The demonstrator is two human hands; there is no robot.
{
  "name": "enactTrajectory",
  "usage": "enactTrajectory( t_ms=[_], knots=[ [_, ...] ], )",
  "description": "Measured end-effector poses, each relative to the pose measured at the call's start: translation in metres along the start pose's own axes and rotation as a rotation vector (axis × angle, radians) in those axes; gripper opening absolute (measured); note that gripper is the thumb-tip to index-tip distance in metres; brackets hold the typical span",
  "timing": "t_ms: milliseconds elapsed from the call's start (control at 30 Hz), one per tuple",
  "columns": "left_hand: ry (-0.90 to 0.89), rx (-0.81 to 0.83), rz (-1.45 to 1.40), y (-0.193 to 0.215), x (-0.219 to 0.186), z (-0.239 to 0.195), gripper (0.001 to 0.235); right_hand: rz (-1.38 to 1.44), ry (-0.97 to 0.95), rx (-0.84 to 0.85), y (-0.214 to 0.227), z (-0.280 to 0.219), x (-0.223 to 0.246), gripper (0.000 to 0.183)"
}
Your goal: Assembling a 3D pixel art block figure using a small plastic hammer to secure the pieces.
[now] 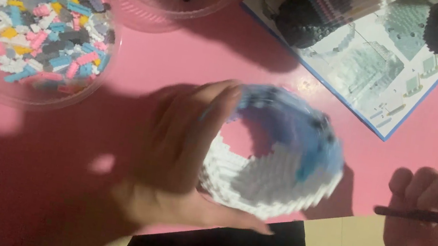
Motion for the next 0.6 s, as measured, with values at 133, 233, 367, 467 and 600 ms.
enactTrajectory(
  t_ms=[133, 233, 367, 467, 600],
  knots=[
    [0.353, -0.292, 0.321, -0.034, -0.037, -0.028, 0.142, -0.128, 0.067, 0.041, 0.032, -0.020, -0.006, 0.014],
    [0.288, -0.208, 0.242, -0.030, -0.031, -0.024, 0.141, -0.190, 0.063, 0.115, 0.036, -0.021, 0.001, 0.012],
    [0.186, -0.085, 0.133, -0.014, -0.019, -0.015, 0.141, -0.192, 0.083, 0.290, -0.006, 0.004, 0.032, 0.007],
    [0.077, 0.041, 0.019, -0.021, -0.024, -0.011, 0.145, -0.275, 0.044, 0.243, 0.004, -0.010, 0.032, 0.053],
    [0.274, -0.223, 0.017, -0.042, -0.035, -0.025, 0.124, -0.443, 0.051, 0.172, -0.010, -0.014, 0.037, 0.015]
  ],
)
Point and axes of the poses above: each hand's wrist, its own z-axis towards the middle knuckle, its own y-axis out of the back of the hand, x = y × z, the point moved 2 cm from there along z, towards the middle knuckle, and after that the axes turned 7 degrees about -z, right-handed, at the moved point
